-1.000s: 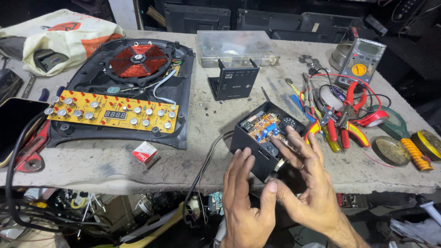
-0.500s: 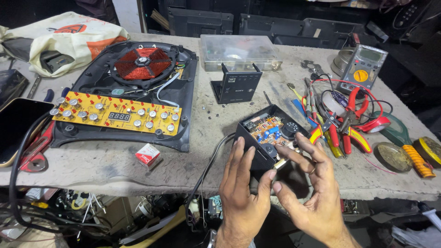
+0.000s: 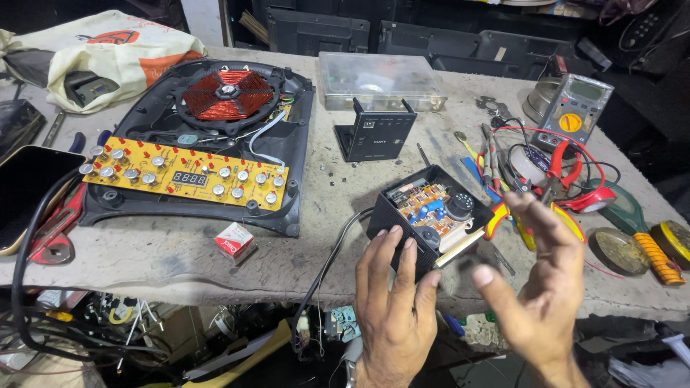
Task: The person repairs an audio amplifier circuit board mounted in a black chassis on a cluttered workbench. They unscrew and reposition the board with a screwdriver, adjust components and wiring by hand, solder joints on the board with a soldering iron, and use a blue plastic tool to work on the board near the end.
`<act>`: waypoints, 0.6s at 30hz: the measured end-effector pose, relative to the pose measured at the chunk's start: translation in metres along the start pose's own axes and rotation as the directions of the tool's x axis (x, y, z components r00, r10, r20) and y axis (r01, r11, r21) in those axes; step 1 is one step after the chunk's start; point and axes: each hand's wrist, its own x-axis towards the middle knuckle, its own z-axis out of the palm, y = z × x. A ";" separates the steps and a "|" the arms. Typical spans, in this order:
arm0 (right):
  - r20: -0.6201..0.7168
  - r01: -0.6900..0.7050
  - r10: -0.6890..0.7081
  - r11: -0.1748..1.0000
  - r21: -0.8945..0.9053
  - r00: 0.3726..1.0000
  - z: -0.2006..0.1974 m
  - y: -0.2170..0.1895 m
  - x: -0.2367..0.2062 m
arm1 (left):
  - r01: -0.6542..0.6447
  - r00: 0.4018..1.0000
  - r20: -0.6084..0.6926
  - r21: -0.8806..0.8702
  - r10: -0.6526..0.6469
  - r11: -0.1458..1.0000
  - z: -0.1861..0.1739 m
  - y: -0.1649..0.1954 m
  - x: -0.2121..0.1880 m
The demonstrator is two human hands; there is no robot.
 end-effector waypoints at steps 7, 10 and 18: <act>0.335 -0.415 0.329 0.881 0.228 0.883 -0.009 0.049 0.017 | 0.129 0.991 0.031 0.038 -0.131 0.991 -0.011 -0.012 0.020; 0.375 -0.301 0.210 0.932 0.204 0.903 0.001 0.053 0.007 | 0.154 0.984 0.086 0.041 -0.157 0.987 -0.016 -0.021 0.027; 0.317 -0.328 0.283 0.940 0.097 0.905 0.011 0.042 0.002 | 0.092 0.994 0.055 0.036 -0.094 0.995 -0.016 -0.025 0.025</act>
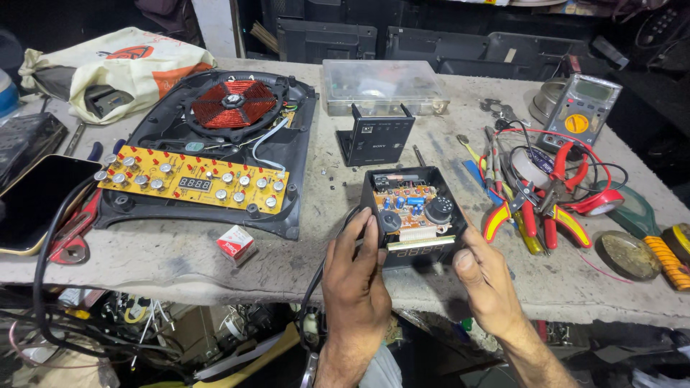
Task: The person repairs an audio amplifier circuit board mounted in a black chassis on a cluttered workbench. They unscrew and reposition the board with a screwdriver, adjust components and wiring by hand, solder joints on the board with a soldering iron, and use a blue plastic tool to work on the board near the end.
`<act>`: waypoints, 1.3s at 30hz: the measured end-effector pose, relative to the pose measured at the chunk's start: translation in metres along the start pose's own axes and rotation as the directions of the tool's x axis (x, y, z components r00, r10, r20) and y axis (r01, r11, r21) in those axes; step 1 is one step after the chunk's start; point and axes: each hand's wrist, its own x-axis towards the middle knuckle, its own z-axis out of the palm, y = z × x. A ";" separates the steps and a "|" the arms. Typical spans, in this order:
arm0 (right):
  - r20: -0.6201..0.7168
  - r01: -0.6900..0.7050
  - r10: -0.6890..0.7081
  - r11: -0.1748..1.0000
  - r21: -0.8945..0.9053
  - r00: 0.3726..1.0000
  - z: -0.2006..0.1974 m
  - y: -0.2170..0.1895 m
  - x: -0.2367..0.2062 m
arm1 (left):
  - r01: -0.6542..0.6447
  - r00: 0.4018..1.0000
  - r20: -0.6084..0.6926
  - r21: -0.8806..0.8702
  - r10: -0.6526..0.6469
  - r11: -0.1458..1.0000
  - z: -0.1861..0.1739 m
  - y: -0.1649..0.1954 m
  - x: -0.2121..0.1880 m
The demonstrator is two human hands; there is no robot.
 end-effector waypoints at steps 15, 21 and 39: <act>0.013 -0.009 0.009 1.000 -0.024 1.000 -0.003 0.006 -0.004 | -0.005 0.986 0.166 0.106 -0.012 0.994 -0.007 0.006 0.005; 0.052 0.108 -0.114 0.987 0.116 0.992 -0.003 0.014 -0.007 | -0.065 0.983 0.176 0.050 0.055 0.997 -0.016 -0.004 0.005; -0.291 0.261 -0.441 0.829 -0.494 0.849 0.021 -0.010 -0.013 | -0.481 0.865 0.298 0.265 0.404 0.835 -0.030 0.000 0.018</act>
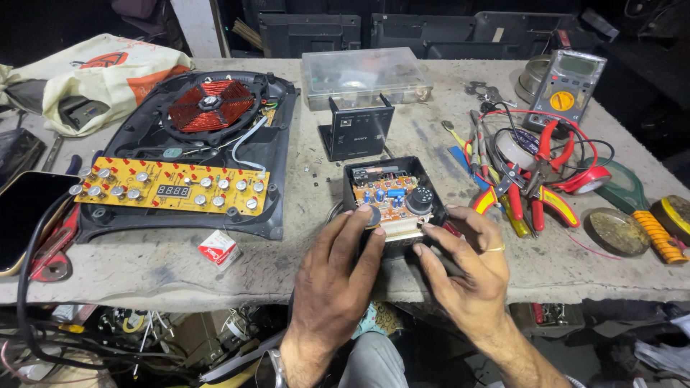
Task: The person repairs an audio amplifier circuit board mounted in a black chassis on a cluttered workbench. They unscrew and reposition the board with a screwdriver, adjust components and wiring by hand, solder joints on the board with a soldering iron, and use a blue plastic tool to work on the board near the end.
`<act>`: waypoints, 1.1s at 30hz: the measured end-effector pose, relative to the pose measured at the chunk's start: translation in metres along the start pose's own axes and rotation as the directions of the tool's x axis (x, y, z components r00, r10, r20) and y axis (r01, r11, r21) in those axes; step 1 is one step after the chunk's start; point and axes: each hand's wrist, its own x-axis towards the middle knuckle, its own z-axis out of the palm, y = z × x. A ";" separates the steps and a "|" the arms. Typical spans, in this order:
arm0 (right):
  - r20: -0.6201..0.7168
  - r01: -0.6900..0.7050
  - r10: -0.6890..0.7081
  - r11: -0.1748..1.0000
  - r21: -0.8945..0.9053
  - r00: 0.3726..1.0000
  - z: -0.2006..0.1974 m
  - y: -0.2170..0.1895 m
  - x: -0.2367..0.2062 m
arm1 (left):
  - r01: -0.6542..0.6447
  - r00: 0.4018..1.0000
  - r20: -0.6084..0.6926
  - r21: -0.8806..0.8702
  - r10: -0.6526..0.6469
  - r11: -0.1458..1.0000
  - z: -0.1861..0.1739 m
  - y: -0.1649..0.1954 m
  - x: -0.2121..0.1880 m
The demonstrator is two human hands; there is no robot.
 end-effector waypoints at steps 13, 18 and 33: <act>0.101 0.046 -0.047 0.999 0.017 0.994 -0.011 0.011 0.007 | 0.012 0.999 0.031 -0.022 -0.011 1.000 -0.007 -0.005 0.008; 0.071 -0.011 0.002 0.992 0.127 0.997 -0.016 0.020 0.005 | -0.013 1.000 0.025 0.012 0.013 1.000 -0.009 -0.002 0.013; 0.173 0.162 -0.224 0.936 0.314 0.959 -0.031 0.049 0.031 | -0.113 0.990 0.106 0.155 0.097 0.981 -0.011 0.022 0.034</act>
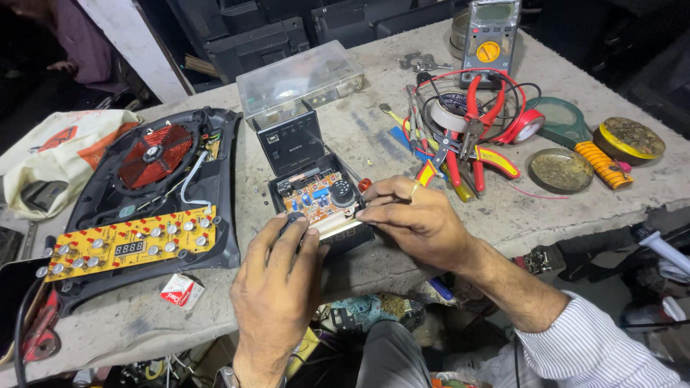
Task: The person repairs an audio amplifier circuit board mounted in a black chassis on a cluttered workbench. They unscrew and reposition the board with a screwdriver, adjust components and wiring by hand, solder joints on the board with a soldering iron, and use a blue plastic tool to work on the board near the end.
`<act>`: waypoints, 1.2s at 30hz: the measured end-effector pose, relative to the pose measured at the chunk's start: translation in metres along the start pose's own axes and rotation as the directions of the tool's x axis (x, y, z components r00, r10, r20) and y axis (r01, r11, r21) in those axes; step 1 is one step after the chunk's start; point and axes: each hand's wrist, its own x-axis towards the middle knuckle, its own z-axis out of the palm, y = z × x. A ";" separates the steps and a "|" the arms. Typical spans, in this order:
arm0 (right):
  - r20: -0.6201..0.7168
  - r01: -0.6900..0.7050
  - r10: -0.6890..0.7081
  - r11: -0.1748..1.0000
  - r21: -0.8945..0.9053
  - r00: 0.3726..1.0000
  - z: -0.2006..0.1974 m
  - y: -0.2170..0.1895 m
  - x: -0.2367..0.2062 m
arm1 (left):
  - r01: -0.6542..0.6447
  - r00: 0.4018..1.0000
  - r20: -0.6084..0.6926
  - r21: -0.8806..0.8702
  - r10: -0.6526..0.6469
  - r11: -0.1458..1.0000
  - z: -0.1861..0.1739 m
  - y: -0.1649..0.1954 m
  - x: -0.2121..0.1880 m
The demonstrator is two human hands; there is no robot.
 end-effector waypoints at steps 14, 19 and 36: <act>0.198 0.203 -0.173 0.969 -0.142 0.965 -0.017 0.013 0.044 | 0.070 0.997 -0.031 -0.104 -0.073 0.992 0.010 -0.014 0.010; 0.230 0.100 -0.083 0.993 -0.066 0.970 -0.017 0.013 0.057 | 0.061 0.998 0.015 -0.160 -0.060 0.985 0.006 -0.026 0.015; 0.256 0.234 -0.153 0.916 -0.327 0.955 -0.009 -0.003 0.038 | 0.065 0.998 0.034 -0.370 -0.057 0.927 -0.007 -0.041 -0.003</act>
